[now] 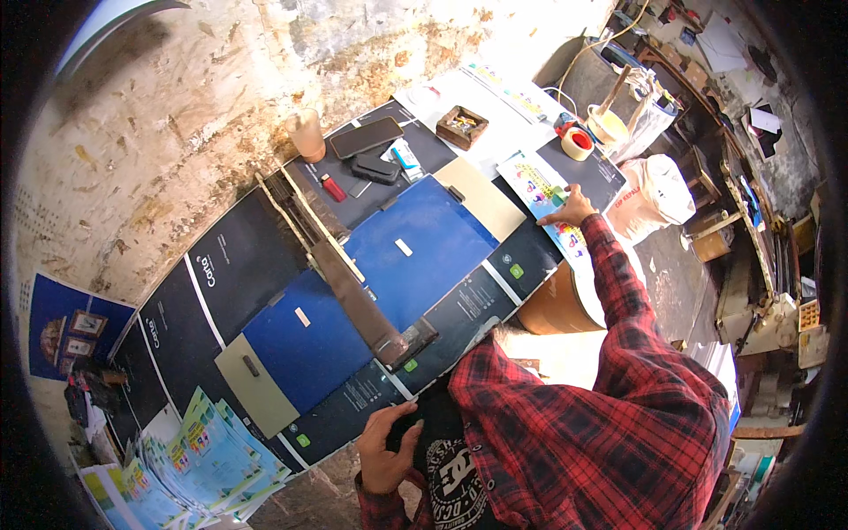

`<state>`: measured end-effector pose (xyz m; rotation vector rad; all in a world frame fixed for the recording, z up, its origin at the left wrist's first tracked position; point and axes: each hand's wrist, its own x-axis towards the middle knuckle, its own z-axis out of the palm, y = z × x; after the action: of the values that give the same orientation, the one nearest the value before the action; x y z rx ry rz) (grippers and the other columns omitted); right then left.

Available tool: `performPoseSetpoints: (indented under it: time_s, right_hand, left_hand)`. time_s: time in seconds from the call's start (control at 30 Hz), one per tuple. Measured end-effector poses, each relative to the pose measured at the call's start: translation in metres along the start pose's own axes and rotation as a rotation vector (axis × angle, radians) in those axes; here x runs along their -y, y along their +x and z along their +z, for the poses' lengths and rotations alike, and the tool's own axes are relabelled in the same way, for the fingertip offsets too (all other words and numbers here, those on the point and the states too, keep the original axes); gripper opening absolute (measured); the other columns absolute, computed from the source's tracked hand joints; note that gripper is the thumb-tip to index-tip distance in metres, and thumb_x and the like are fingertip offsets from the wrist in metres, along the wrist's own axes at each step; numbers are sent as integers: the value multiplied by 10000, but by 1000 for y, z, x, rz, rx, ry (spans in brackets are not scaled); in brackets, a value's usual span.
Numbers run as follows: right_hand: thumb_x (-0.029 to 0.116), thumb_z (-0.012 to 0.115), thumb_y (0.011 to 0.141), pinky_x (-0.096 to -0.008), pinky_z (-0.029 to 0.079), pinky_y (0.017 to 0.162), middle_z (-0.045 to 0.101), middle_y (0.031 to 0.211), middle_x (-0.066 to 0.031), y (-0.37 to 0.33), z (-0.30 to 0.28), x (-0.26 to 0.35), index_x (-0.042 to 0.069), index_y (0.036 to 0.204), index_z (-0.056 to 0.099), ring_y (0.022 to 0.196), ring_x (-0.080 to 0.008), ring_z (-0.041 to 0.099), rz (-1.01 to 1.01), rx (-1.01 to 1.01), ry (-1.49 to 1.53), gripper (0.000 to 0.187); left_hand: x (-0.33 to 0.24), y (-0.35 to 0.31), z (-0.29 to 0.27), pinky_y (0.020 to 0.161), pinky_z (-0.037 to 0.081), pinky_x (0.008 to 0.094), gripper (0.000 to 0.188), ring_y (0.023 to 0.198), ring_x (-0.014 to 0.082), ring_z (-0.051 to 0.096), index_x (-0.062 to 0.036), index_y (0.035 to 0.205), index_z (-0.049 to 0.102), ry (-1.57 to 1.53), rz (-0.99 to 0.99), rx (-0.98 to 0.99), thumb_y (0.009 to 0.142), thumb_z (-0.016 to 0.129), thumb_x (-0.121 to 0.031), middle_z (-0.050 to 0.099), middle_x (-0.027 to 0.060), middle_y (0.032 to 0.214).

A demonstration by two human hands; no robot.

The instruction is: The person uses a manual binding machine to staple the spine of a booklet. They repeatedly place the booklet into the machine, press down the handle to secure the staples, and then remove the finished item. The person also uses a utility knife to trim the edges of the booklet and a marker to write on the cover.

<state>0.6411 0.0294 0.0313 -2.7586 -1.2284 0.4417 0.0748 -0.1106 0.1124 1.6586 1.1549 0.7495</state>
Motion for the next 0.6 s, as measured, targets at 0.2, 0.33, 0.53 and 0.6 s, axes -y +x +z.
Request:
performPoseSetpoints:
  time_s: [0.2,0.33,0.53,0.6]
  right_hand:
    - [573,856,636,-369,515,882,649,1078,-239,2,21,-25,-87,1120,588,1005,-286,647,-15,-234,374,862]
    - [459,758,833,-352,473,565,619,673,-62,-60,-22,22,-51,857,642,629,-111,579,-47,-114,614,523]
    - [385,787,820,-326,468,598,634,675,-64,-156,-95,86,7,879,712,603,-119,578,-689,406,281,389]
    - [356,805,813,-322,423,540,558,618,-53,-154,-80,109,1,801,650,577,-114,535,-740,561,354,388]
  left_hand:
    - [-23,52,32,883,524,359,374,1003,256,683,-27,1165,658,-99,284,290,815,771,-97,718,122,1067]
    - [-23,98,75,966,488,379,472,1114,287,639,12,1251,588,-393,145,372,843,758,-154,682,163,1154]
    - [-36,137,87,1154,226,569,840,1422,420,305,8,1374,455,20,491,-259,757,814,-436,431,252,1449]
    - [-10,124,78,1114,329,529,827,1315,379,492,37,1361,419,193,493,-137,793,791,-435,620,252,1228]
